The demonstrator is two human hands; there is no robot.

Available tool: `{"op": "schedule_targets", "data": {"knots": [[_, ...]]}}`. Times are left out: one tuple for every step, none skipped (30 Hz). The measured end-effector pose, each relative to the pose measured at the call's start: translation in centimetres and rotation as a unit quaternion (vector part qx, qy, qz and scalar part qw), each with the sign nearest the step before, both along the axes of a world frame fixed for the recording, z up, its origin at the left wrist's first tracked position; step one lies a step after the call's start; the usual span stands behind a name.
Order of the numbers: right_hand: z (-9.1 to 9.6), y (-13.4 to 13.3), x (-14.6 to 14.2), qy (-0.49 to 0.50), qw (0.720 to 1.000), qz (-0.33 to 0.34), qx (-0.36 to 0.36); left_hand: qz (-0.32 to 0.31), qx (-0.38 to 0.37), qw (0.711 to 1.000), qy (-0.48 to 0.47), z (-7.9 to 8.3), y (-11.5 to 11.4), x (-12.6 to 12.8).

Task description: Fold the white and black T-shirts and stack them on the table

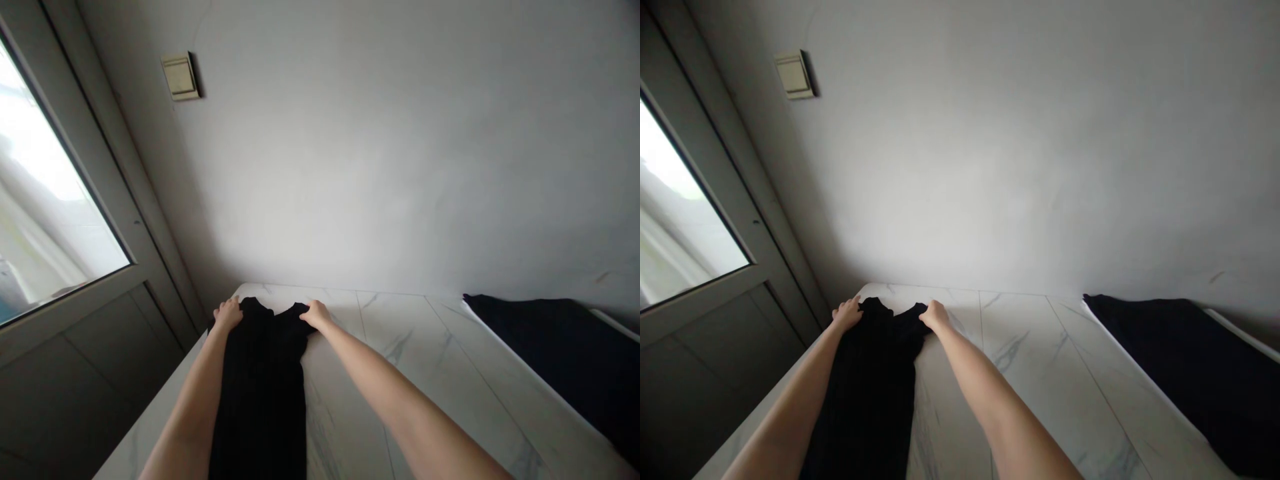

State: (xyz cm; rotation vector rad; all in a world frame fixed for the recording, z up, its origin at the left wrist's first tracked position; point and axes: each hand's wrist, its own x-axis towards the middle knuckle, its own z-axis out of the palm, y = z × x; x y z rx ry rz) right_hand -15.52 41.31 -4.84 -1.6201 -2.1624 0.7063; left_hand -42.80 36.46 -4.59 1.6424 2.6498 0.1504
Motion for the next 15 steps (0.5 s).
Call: {"op": "schedule_targets", "data": {"knots": [[0.0,-0.3,0.7,0.002,1.000,-0.003,-0.004,-0.003,-0.013,1.000,-0.010,0.3,0.0,-0.1],[0.1,-0.6,1.5,0.002,1.000,-0.006,-0.008,-0.009,-0.022,1.000,-0.019,0.6,-0.1,-0.1],[0.1,-0.8,2.4,0.004,1.000,-0.011,-0.011,-0.018,-0.028,0.999,-0.026,1.0,-0.3,-0.1],[0.2,-1.1,3.4,0.010,1.000,-0.015,-0.012,-0.028,-0.033,0.999,-0.030,1.4,-0.5,0.0],[0.2,-1.4,4.5,0.022,1.000,-0.017,-0.011,-0.037,-0.036,0.998,-0.033,1.8,-0.7,0.1],[0.3,-1.6,5.6,0.038,0.999,-0.018,-0.008,-0.047,-0.037,0.998,-0.034,2.1,-1.0,0.3],[0.3,-1.9,6.8,0.059,0.998,-0.019,-0.004,-0.056,-0.035,0.997,-0.032,2.4,-1.2,0.7],[0.4,-2.2,8.0,0.084,0.996,-0.017,0.002,-0.067,-0.027,0.997,-0.026,2.7,-1.5,1.1],[0.4,-2.4,9.2,0.109,0.994,-0.015,0.008,-0.078,-0.011,0.997,-0.017,3.0,-1.7,1.6],[0.5,-2.7,10.5,0.135,0.991,-0.014,0.016,-0.091,0.011,0.996,-0.007,3.3,-1.9,2.2],[0.6,-3.0,11.8,0.160,0.987,-0.014,0.024,-0.106,0.041,0.994,0.001,3.6,-2.1,2.9],[0.8,-3.4,13.1,0.188,0.982,-0.016,0.034,-0.125,0.075,0.989,0.004,3.8,-2.4,3.7],[0.9,-3.8,14.4,0.217,0.975,-0.019,0.043,-0.149,0.112,0.983,-0.001,4.2,-2.7,4.5],[1.2,-4.3,15.7,0.247,0.968,-0.022,0.050,-0.178,0.146,0.973,-0.016,4.5,-3.1,5.4],[1.5,-4.8,17.0,0.278,0.959,-0.025,0.052,-0.211,0.179,0.960,-0.039,5.0,-3.6,6.4]]}}
